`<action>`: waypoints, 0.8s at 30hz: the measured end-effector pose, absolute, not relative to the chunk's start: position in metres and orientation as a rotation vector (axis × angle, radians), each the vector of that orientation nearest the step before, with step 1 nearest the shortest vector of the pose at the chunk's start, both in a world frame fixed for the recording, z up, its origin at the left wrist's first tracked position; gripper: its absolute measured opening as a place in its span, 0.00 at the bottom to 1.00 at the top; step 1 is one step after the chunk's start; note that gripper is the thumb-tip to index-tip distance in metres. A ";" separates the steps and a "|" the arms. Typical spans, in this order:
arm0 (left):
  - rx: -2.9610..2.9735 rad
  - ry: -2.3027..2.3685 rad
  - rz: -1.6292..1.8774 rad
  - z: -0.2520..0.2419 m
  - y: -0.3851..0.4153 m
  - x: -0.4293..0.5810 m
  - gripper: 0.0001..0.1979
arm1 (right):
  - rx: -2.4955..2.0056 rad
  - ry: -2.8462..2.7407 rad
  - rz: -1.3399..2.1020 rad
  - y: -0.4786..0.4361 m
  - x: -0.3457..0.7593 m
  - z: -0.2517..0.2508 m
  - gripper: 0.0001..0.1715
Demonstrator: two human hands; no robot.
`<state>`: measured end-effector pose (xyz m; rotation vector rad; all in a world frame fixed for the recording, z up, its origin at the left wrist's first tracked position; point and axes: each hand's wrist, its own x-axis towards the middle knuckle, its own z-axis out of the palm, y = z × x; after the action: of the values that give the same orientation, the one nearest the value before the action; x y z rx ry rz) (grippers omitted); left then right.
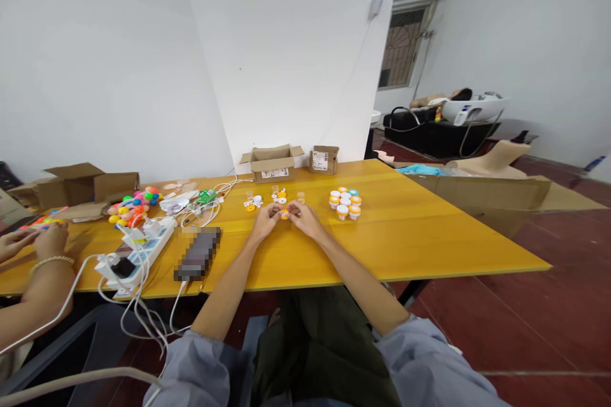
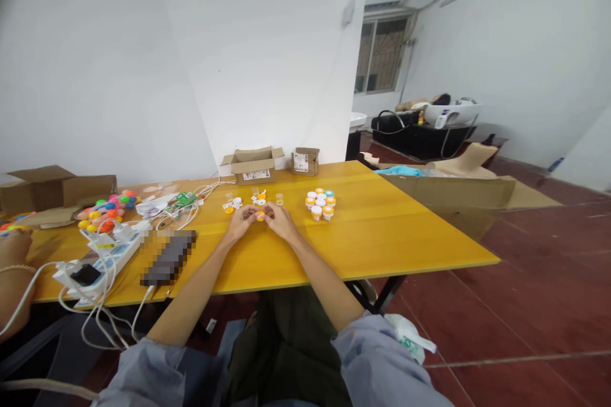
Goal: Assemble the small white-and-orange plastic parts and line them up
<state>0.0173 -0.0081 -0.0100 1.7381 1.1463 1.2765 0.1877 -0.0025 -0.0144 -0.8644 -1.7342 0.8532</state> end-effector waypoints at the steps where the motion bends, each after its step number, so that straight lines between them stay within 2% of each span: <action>1: 1.735 1.153 1.278 -0.010 -0.008 0.017 0.06 | -0.862 -1.781 0.773 -0.003 0.188 -0.015 0.03; 8: 1.736 1.170 1.281 -0.013 -0.005 0.017 0.03 | -0.914 -1.978 0.394 -0.005 0.188 -0.021 0.06; 24: 1.774 1.231 1.232 -0.011 -0.009 0.020 0.04 | -0.944 -2.092 0.294 -0.005 0.189 -0.025 0.08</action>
<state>0.0200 -0.0091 -0.0107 1.7738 1.2312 1.2323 0.1890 -0.0050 -0.0248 -0.9444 -2.0918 0.2940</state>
